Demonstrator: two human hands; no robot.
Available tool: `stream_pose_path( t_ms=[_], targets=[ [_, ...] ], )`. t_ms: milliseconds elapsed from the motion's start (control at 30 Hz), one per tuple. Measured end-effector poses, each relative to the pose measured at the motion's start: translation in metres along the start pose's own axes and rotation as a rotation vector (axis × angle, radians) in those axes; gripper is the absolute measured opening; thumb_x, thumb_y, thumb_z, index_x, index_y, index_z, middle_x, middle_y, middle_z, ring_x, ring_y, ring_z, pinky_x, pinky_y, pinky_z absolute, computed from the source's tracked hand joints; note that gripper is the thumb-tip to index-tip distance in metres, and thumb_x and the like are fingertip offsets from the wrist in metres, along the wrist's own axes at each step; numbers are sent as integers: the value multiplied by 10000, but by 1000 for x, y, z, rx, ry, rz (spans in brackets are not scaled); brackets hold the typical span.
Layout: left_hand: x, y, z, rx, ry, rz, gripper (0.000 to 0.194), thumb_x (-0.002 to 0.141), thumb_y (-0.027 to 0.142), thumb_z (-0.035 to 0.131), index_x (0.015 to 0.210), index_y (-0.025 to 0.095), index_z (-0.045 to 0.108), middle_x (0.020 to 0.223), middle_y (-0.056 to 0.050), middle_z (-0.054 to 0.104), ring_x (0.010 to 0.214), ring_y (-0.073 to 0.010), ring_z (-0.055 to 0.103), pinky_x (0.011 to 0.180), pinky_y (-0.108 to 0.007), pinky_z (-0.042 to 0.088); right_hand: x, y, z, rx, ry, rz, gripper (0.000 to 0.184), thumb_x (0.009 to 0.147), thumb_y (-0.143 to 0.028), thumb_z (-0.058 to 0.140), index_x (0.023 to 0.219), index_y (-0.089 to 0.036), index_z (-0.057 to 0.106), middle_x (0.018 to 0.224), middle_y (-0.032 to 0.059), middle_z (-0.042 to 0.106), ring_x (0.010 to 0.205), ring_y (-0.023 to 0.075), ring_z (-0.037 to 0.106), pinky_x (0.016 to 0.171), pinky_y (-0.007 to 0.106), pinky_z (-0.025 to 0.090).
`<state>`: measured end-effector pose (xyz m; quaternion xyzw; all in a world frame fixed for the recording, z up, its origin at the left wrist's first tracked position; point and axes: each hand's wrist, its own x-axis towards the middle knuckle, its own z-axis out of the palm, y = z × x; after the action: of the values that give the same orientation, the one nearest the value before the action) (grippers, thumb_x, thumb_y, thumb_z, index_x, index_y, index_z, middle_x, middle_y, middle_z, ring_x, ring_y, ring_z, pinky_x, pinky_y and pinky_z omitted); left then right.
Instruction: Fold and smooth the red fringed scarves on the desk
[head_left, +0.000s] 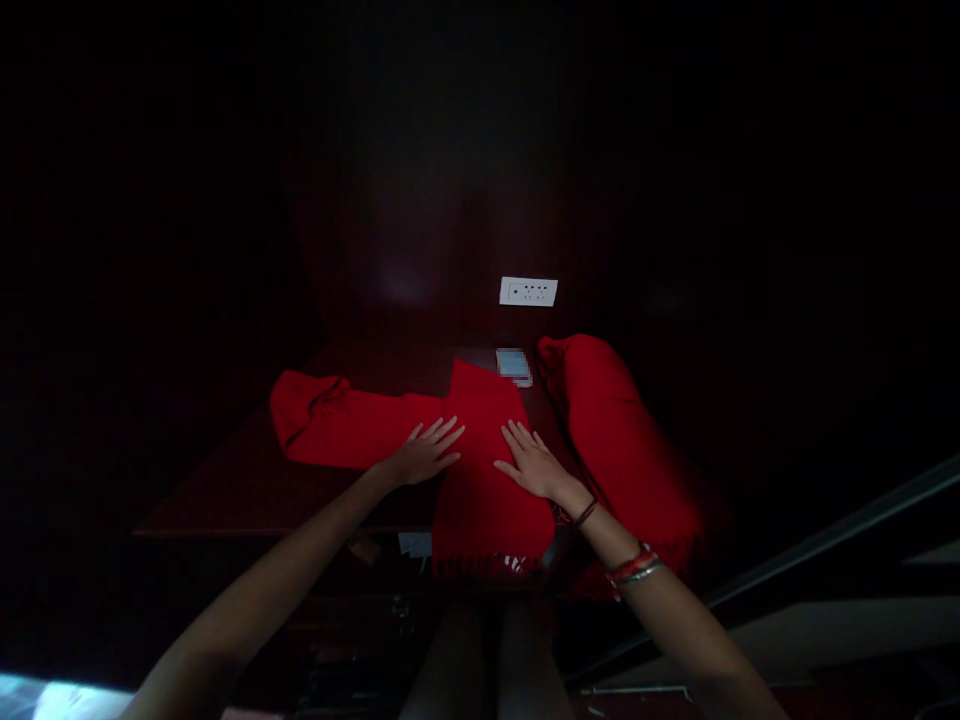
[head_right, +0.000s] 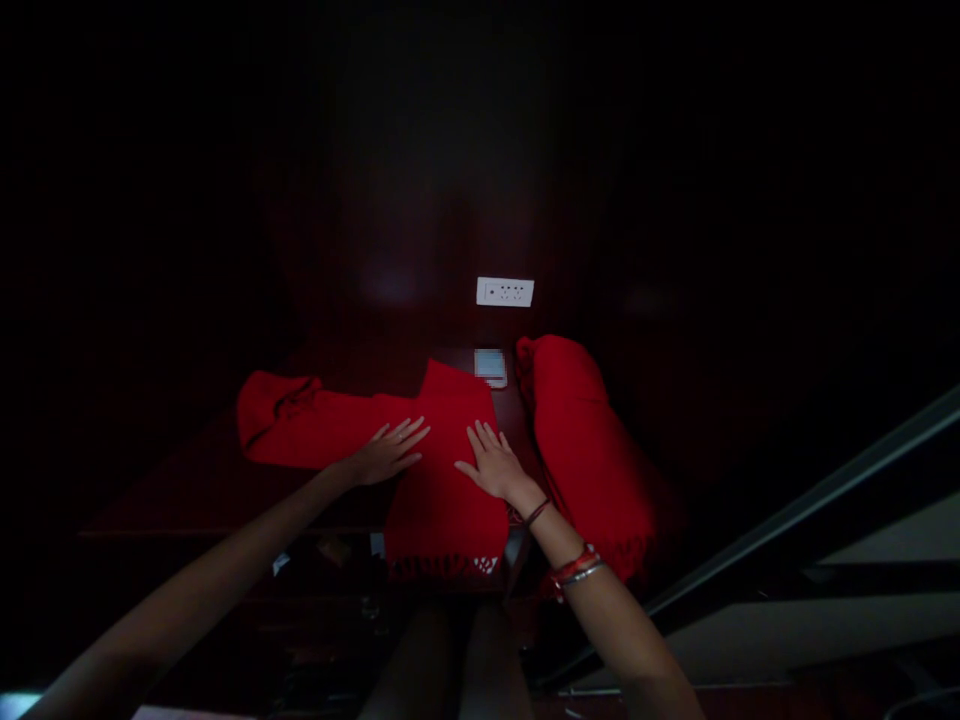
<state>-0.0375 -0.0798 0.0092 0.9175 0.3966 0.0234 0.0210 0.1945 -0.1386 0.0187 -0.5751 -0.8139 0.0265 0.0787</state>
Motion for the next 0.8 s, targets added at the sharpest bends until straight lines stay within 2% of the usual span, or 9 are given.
stream_pose_path(
  t_ms=[133,267,367,467,600,700,800],
  targets=[
    [0,-1,-1,7,-13,21,521,818,480,165,1289,272,82,1351,-11,89,1215,-212,93,944,-405,116,0,2,3,-7,-63,24,706,751,-588,104,1290,-132,123,1350,76,68,1226,179,16,974,367,76],
    [-8,-14,-2,19,-6,3,535,807,499,195,1284,296,63,1354,-6,57,1219,-219,53,943,-438,76,3,1,-7,-17,-134,30,728,737,-605,129,1290,-132,123,1349,86,72,1225,202,21,968,394,66],
    [-22,-27,-4,21,39,-94,538,805,505,188,1284,299,55,1357,-7,27,1220,-225,16,940,-453,64,19,-18,-18,8,-37,3,733,734,-612,105,1290,-135,127,1352,82,58,1224,212,2,968,394,63],
    [-36,-41,-8,2,45,-169,527,807,510,158,1282,308,50,1357,6,6,1220,-215,18,943,-438,91,45,-45,-16,33,54,-98,714,737,-609,103,1293,-161,114,1354,59,66,1224,210,-5,965,405,58],
    [-55,-74,-9,3,-28,-316,553,792,538,148,1283,286,108,1351,-1,88,1218,-212,66,946,-418,115,77,-60,6,18,-3,-101,696,743,-600,107,1283,-165,166,1342,65,141,1220,219,61,958,423,62],
    [-73,-107,-9,32,-40,-481,570,791,530,144,1284,245,146,1344,-26,129,1213,-206,109,948,-386,138,86,-53,20,-8,-17,-77,677,752,-586,72,1275,-176,197,1337,59,165,1217,206,93,962,404,59],
    [-90,-131,-11,42,-65,-641,590,784,531,138,1287,223,146,1338,-54,154,1209,-213,130,923,-399,195,86,-45,23,-23,-6,-88,678,748,-589,53,1277,-186,189,1339,52,161,1219,198,86,963,393,56]
  ],
)
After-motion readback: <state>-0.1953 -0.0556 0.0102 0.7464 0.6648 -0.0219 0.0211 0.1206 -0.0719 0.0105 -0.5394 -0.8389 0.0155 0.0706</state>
